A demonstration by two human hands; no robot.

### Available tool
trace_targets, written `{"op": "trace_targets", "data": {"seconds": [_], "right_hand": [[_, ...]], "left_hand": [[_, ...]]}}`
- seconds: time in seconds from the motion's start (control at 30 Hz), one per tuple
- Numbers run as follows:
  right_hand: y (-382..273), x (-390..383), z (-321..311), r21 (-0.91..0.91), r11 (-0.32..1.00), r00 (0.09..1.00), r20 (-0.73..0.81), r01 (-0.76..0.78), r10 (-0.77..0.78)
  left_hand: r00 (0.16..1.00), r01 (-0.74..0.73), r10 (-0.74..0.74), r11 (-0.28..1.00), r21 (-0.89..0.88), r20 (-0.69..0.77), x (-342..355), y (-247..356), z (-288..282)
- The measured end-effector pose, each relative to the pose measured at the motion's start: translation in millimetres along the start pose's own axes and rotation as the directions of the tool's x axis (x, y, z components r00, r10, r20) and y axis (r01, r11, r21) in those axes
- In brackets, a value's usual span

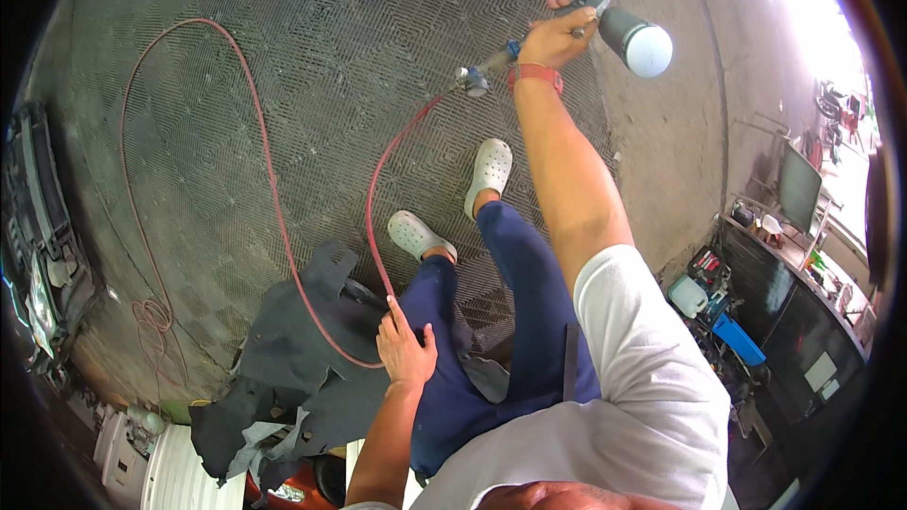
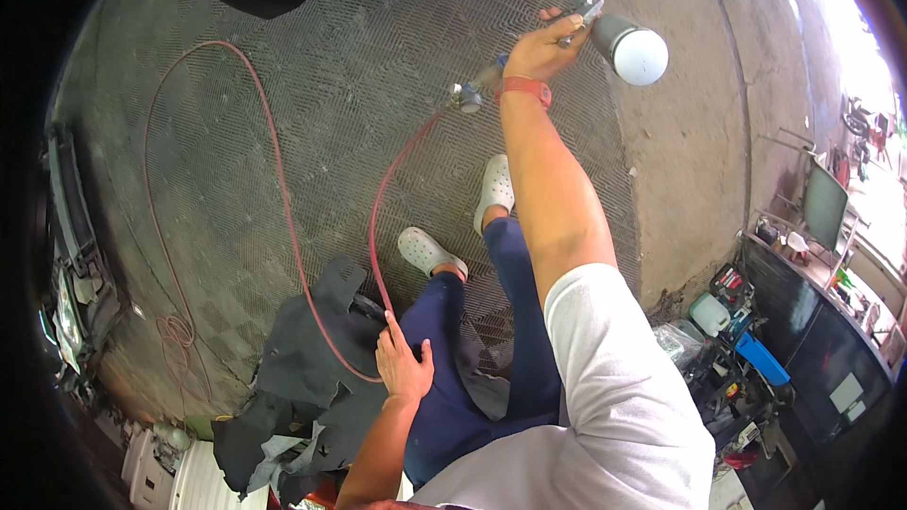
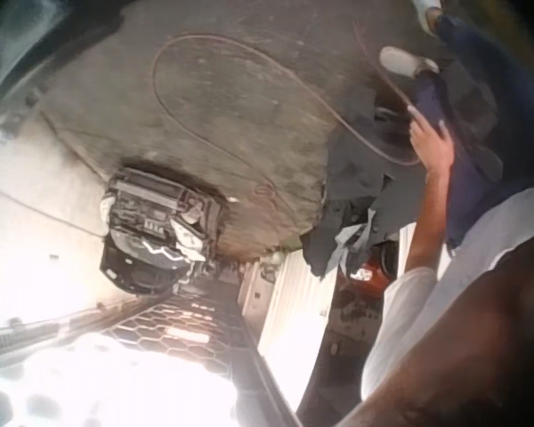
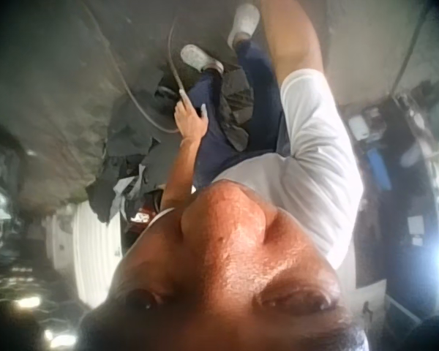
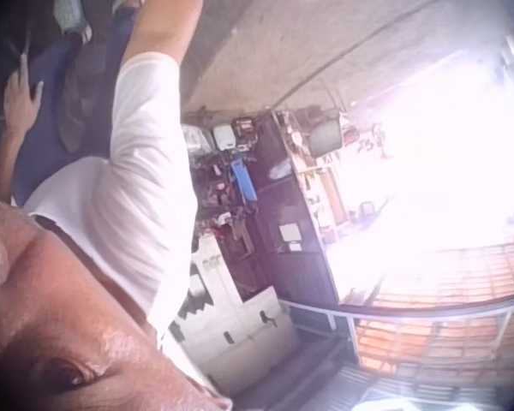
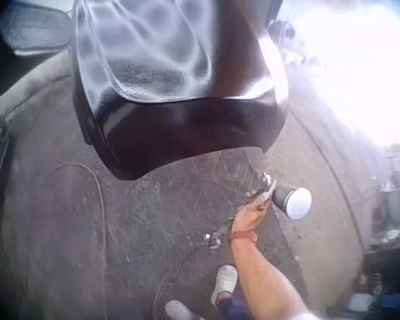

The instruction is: The person uses a spray gun to apply black paint to a car bumper. They move around the part, spraying different sections and occasionally touching the surface with their hand. The bumper is partially covered with newspaper to protect certain areas from overspray.

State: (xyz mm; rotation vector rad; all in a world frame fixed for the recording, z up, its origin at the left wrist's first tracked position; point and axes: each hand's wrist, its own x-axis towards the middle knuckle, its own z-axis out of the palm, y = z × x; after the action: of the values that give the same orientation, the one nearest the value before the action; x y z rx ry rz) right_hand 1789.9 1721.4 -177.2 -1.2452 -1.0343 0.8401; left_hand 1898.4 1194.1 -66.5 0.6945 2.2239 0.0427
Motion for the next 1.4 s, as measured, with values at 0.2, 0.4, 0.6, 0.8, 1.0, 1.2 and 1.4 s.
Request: {"op": "trace_targets", "data": {"seconds": [0.2,0.4,0.6,0.8,1.0,1.2,1.4], "right_hand": [[-24.8,-32.5,-3.9,0.151,0.988,0.989,0.141,0.031,-0.053],[-51.0,-91.1,-30.7,0.223,0.932,0.774,0.519,0.287,-0.363],[-50.8,-149.5,-63.1,0.077,0.989,0.360,0.926,0.123,-0.116],[-118.7,-182.2,-74.9,0.055,0.797,0.194,0.958,0.602,-0.213],[-188.3,-149.4,-80.2,0.140,0.986,0.414,0.906,-0.092,-0.090],[-263.2,-127.9,-87.8,0.061,0.996,0.469,0.883,-0.068,-0.022],[-278.5,-35.5,-85.9,-0.026,0.999,0.281,0.959,-0.023,0.031]], "left_hand": [[0.998,-0.058,0.059,0.998,0.018,-0.005,-3.2,-16.8,4.3],[0.995,-0.096,0.095,0.995,0.041,0.012,-7.7,-25.3,9.4],[0.996,-0.093,0.093,0.991,0.099,0.005,-15.6,-31.5,16.1],[0.965,0.012,0.006,0.998,0.067,-0.260,-42.5,-47.0,23.5],[0.919,0.157,-0.118,0.985,0.076,-0.376,-74.1,-64.3,-6.6],[0.909,0.241,-0.172,0.960,0.143,-0.380,-102.9,-68.6,-42.4],[0.936,0.215,-0.129,0.946,0.242,-0.328,-116.1,-4.4,-58.1]]}}
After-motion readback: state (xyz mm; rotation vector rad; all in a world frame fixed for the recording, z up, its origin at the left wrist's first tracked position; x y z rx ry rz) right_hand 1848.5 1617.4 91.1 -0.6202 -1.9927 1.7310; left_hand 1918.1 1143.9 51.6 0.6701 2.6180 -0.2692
